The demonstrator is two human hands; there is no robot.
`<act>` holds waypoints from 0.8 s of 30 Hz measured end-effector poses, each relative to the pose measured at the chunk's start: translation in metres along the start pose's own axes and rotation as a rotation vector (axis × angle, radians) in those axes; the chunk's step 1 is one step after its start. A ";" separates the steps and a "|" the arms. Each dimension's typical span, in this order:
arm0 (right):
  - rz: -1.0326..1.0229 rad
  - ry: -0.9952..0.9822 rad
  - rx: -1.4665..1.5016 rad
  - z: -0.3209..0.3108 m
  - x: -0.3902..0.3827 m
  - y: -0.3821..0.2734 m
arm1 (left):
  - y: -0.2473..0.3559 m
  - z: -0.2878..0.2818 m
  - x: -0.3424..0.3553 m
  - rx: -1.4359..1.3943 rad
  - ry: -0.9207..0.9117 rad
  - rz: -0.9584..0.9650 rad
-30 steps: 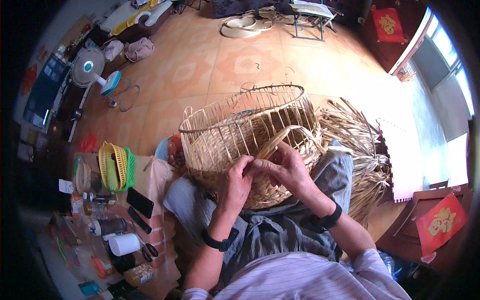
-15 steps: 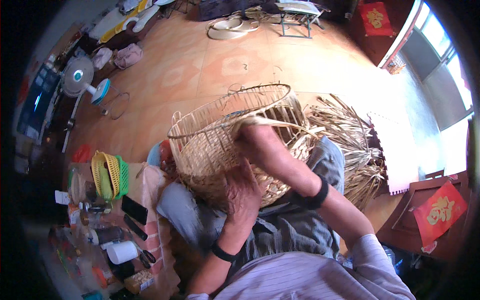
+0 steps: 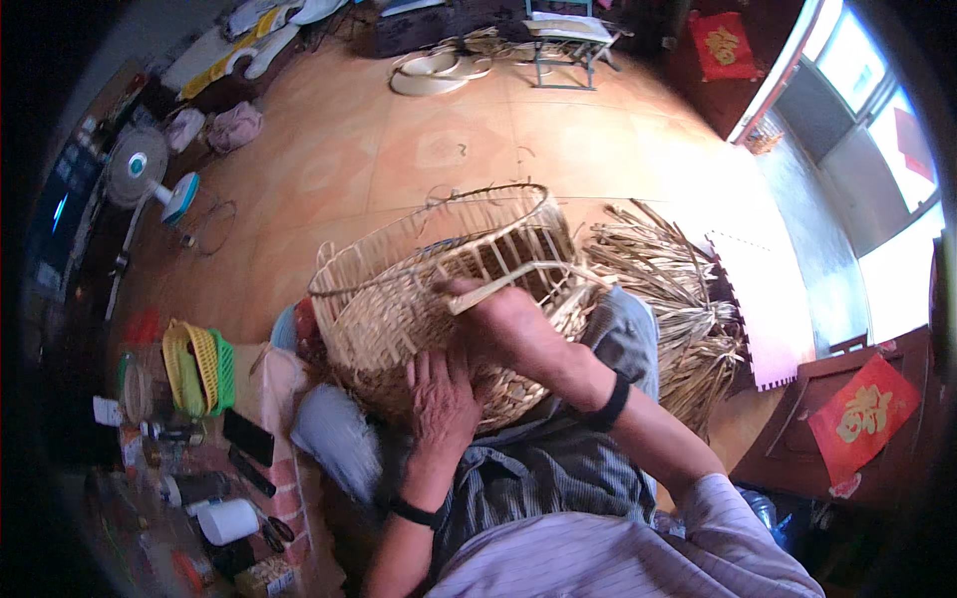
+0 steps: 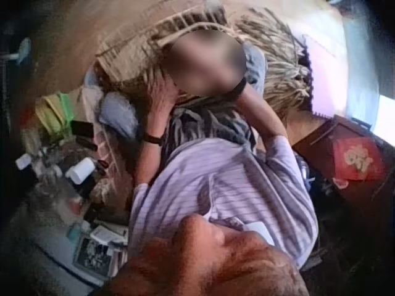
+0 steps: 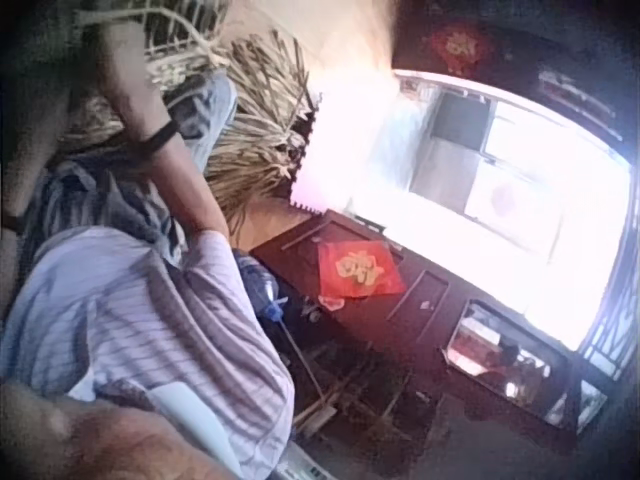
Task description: The recorder is weaving the outer layer of a large bamboo or wicker basket by threading long strips through the vertical ribs.
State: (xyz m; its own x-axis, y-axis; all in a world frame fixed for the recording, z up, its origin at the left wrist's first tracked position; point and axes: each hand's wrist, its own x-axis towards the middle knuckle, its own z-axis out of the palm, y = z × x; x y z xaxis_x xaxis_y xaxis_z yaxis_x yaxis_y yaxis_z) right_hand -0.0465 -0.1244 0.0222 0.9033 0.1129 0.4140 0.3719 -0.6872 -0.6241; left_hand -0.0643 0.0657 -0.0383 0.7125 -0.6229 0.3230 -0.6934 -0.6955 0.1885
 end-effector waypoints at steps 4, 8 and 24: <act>0.490 0.066 0.338 0.002 -0.024 0.008 | -0.003 -0.012 0.003 -0.122 -0.043 -0.007; 0.724 0.177 1.113 -0.020 -0.039 0.011 | -0.008 -0.018 0.008 -0.255 0.065 0.028; 0.730 0.125 1.175 0.008 -0.122 -0.003 | -0.013 -0.024 0.015 -0.575 0.098 -0.057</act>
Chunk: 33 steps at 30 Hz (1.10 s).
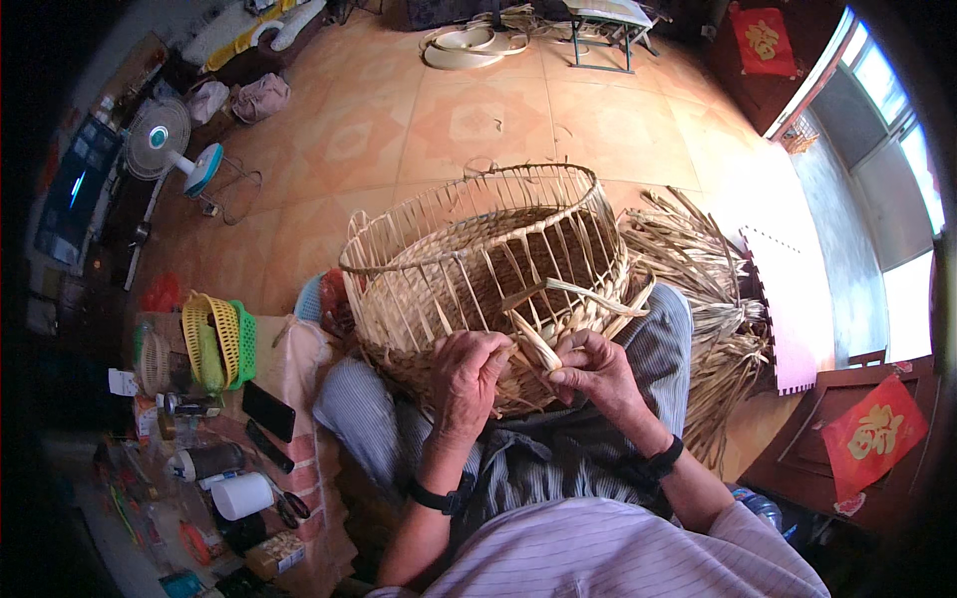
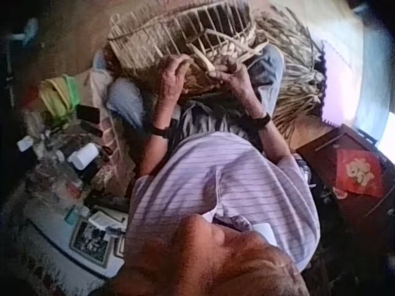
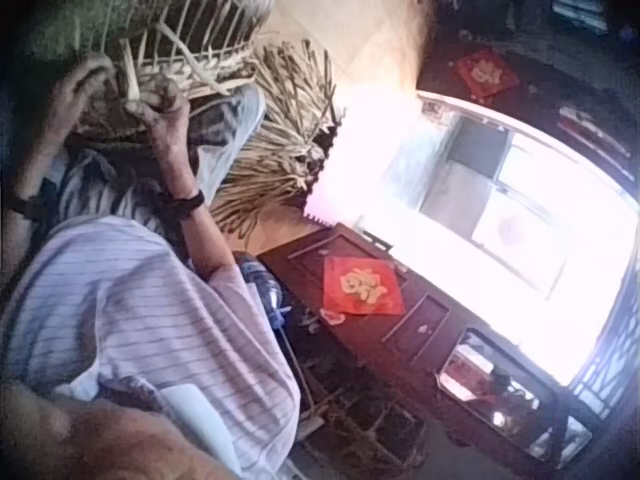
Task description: The recorder is weaving the outer layer of a large bamboo or wicker basket by threading long strips through the vertical ribs.
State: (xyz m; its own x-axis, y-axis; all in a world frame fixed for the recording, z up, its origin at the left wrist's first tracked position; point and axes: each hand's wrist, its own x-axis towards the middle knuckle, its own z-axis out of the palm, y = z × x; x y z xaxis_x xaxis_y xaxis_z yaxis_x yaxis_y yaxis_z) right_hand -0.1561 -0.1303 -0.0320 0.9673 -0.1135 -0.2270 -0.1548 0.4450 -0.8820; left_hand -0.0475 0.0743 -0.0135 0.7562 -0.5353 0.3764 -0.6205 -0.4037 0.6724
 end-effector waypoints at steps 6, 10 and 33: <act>-0.252 -0.016 -0.928 0.021 0.026 -0.046 | 0.004 0.005 0.002 0.193 0.002 -0.032; -0.523 -0.065 -1.523 0.047 0.041 -0.045 | 0.007 0.005 0.007 0.264 0.015 -0.052; -0.566 -0.010 -1.415 0.033 0.040 -0.047 | 0.058 -0.007 0.060 0.274 0.068 -0.031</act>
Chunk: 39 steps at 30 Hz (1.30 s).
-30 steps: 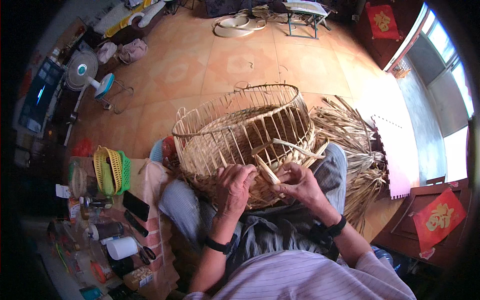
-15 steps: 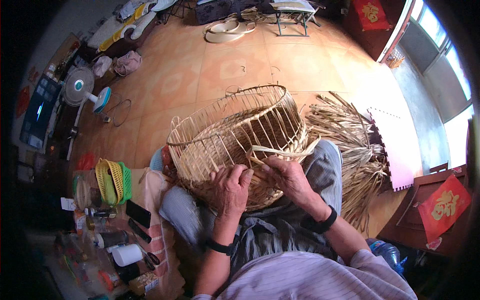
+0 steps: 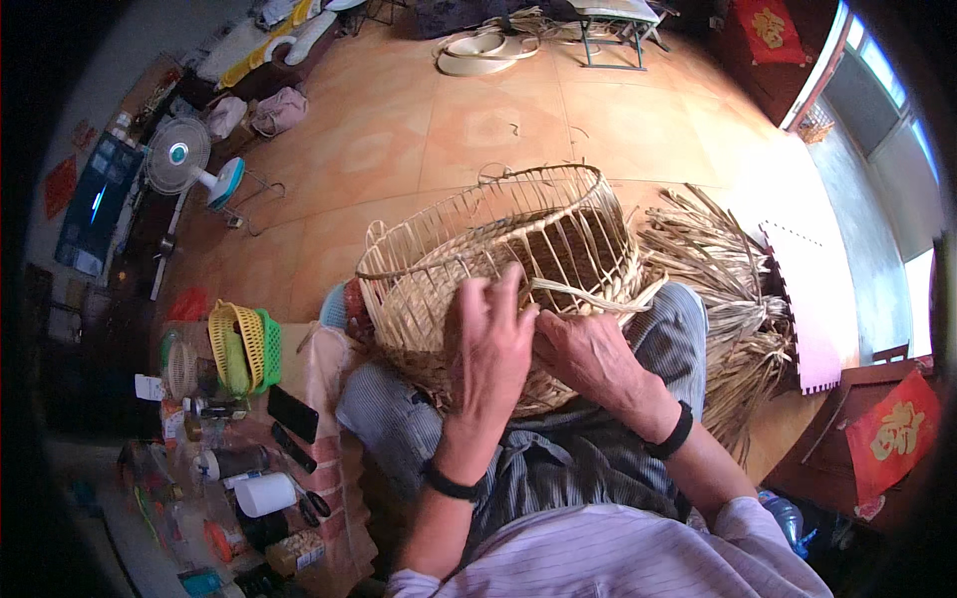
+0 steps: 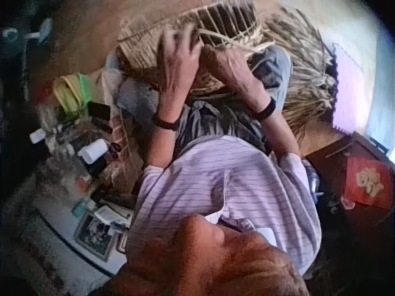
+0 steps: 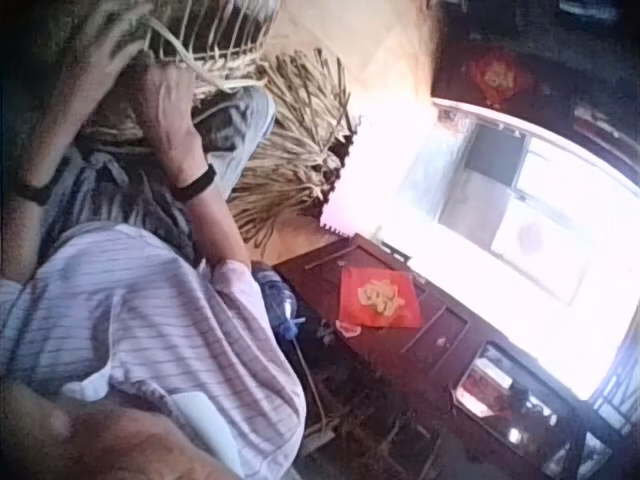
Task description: The recorder is weaving the outer layer of a large bamboo or wicker basket by threading long strips through the vertical ribs.
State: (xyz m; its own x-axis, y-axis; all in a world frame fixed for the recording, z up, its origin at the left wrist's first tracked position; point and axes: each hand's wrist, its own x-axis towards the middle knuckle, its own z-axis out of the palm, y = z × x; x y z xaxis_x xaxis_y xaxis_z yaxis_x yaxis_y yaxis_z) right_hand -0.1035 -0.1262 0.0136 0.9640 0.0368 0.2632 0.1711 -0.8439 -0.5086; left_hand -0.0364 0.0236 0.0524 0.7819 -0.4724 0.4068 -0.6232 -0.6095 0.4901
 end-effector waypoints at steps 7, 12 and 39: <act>0.078 0.103 0.023 0.002 -0.020 0.005 | -0.042 0.013 0.008 -0.553 0.063 -0.438; 0.601 0.136 0.506 -0.005 -0.049 0.038 | -0.091 -0.042 0.006 -1.431 0.177 -0.851; 0.830 0.804 1.535 -0.037 -0.133 0.242 | -0.045 0.026 -0.048 -0.348 0.069 0.008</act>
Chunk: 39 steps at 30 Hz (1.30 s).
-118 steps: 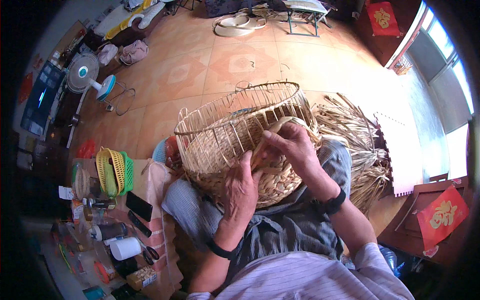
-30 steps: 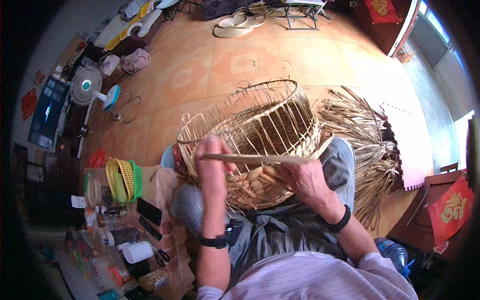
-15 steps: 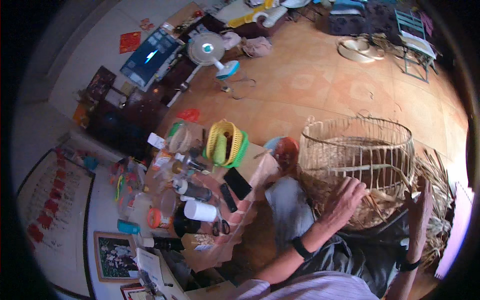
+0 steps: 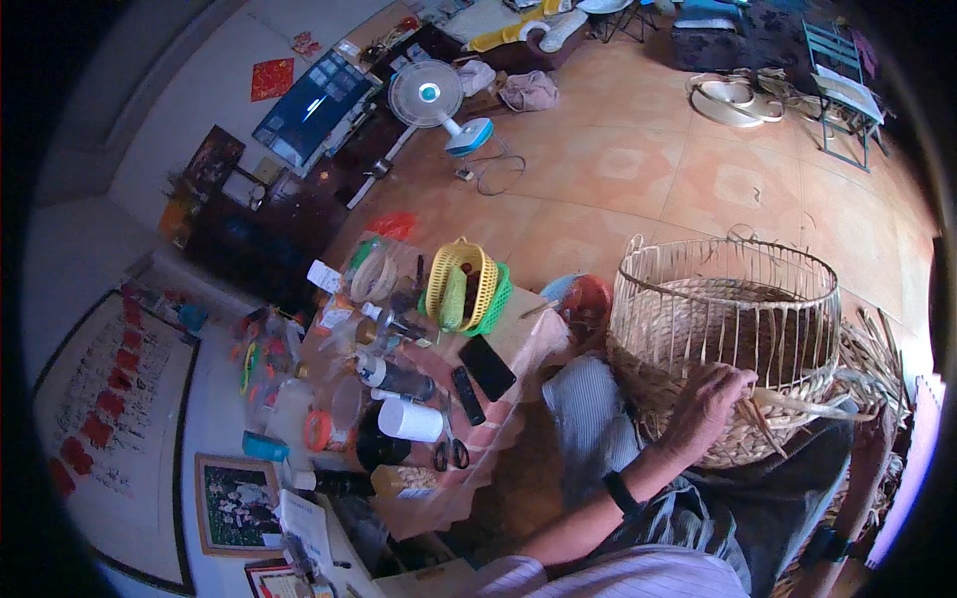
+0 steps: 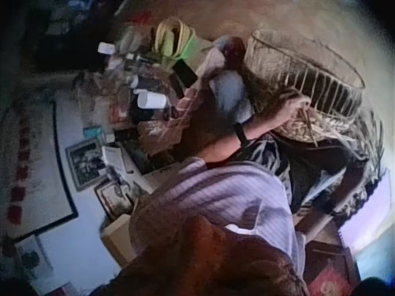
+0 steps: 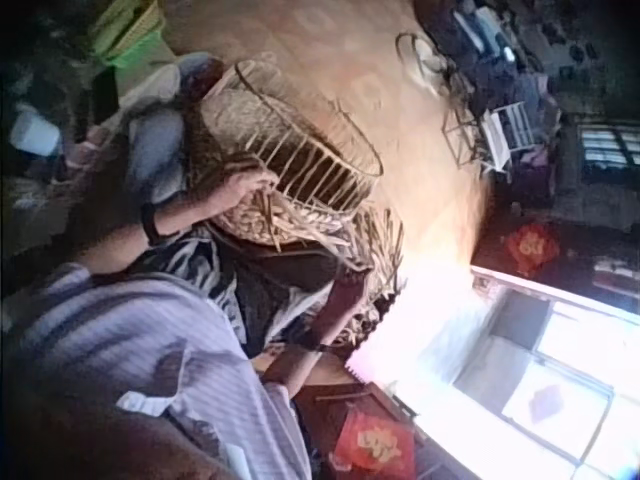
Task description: The recorder is weaving the outer layer of a large bamboo or wicker basket by threading long strips through the vertical ribs.
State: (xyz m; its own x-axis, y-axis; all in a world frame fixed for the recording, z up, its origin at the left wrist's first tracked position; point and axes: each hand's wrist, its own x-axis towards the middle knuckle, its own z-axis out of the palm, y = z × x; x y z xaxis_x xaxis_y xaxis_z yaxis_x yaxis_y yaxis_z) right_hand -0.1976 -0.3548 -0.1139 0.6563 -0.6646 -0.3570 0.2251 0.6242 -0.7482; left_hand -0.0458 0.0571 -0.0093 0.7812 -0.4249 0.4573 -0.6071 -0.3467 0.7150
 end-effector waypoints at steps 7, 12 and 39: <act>-0.621 -0.191 -0.897 -0.023 -0.017 0.032 | 0.004 -0.023 0.003 0.053 -0.124 -0.024; -0.208 -0.255 -0.482 -0.081 0.006 0.014 | 0.021 -0.014 0.014 -0.068 -0.166 -0.011; -0.704 -0.870 -1.624 0.168 -0.189 0.045 | 0.012 -0.025 0.020 0.125 -0.218 -0.024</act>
State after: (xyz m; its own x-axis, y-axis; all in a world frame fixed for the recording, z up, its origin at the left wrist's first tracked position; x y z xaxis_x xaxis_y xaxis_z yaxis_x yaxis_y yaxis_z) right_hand -0.1908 -0.1320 0.0136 0.9890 0.0775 0.1263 0.1318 -0.8502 -0.5097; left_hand -0.0341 0.0653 0.0214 0.7544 -0.5806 0.3063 -0.6122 -0.4538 0.6475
